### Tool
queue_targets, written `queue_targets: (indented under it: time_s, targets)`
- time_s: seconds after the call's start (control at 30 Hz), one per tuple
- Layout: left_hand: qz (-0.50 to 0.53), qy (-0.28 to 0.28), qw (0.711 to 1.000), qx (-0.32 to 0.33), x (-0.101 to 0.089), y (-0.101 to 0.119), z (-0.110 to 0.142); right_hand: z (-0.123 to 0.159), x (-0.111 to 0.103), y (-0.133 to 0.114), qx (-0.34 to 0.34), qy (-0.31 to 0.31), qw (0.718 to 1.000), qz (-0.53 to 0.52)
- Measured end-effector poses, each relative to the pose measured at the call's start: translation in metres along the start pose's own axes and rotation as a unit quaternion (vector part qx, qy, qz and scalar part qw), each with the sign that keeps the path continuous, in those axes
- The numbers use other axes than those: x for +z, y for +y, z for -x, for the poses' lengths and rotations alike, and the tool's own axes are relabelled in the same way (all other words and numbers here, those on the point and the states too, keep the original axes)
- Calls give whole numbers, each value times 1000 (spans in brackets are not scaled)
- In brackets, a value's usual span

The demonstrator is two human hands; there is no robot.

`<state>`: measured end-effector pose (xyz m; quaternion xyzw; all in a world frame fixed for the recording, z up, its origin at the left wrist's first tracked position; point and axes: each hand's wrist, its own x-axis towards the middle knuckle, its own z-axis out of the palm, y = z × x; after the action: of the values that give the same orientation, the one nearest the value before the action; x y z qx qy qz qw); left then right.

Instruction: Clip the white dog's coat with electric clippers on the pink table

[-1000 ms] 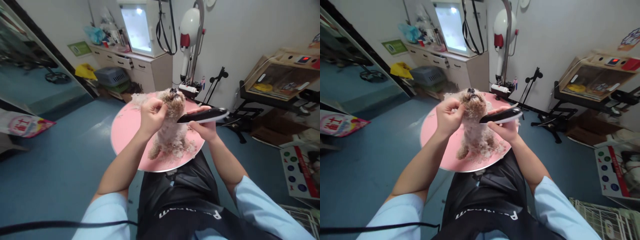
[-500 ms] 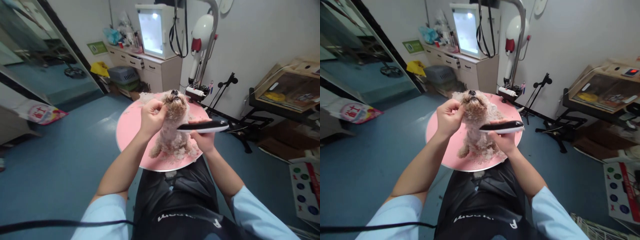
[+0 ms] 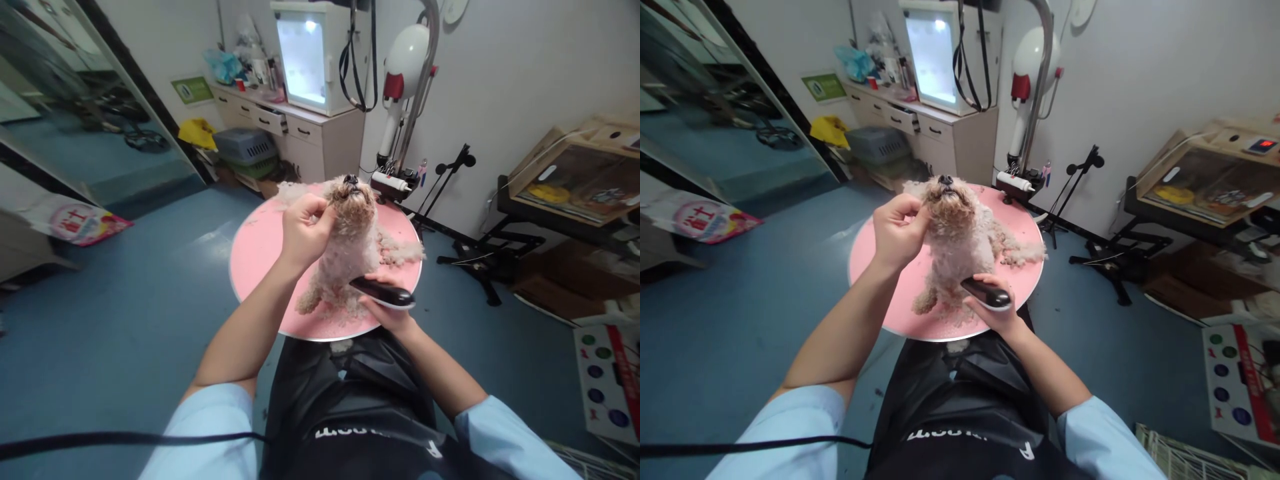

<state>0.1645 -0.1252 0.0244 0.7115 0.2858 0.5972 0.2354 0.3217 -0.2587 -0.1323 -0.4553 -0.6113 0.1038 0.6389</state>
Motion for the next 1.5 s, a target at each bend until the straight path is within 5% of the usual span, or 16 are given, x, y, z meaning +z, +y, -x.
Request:
queue_targets:
  time_s: [0.1,0.3,0.43,0.6,0.77,1.0,1.17,1.3,1.5]
  targets:
    - [3,4,1000,2,1,0,0,-11,1,-6,-31,45,998,-5]
    - [-5,6,1000,-5,-2,0,3,11,11,11,-75,19,997,32]
    - [11,31,999,-16,-6,-1,8,14,3,10,-27,-53,998,29]
    - [22,58,997,-43,-7,-3,16,-67,-23,-22,-15,-17,996,-85]
    - [22,102,990,-98,-12,-10,23,-129,-27,-26,-24,-146,988,-52]
    - [46,171,978,-108,-21,-18,31,-98,-34,0,4,-248,968,-49]
    - [23,185,976,-111,-19,-16,31,-126,-25,-22,-22,-185,976,-109]
    - [34,214,970,-109,-23,-21,32,-127,-17,-24,-7,-233,972,-16]
    - [9,295,936,-192,-7,-30,79,-93,-49,-7,44,-292,955,18]
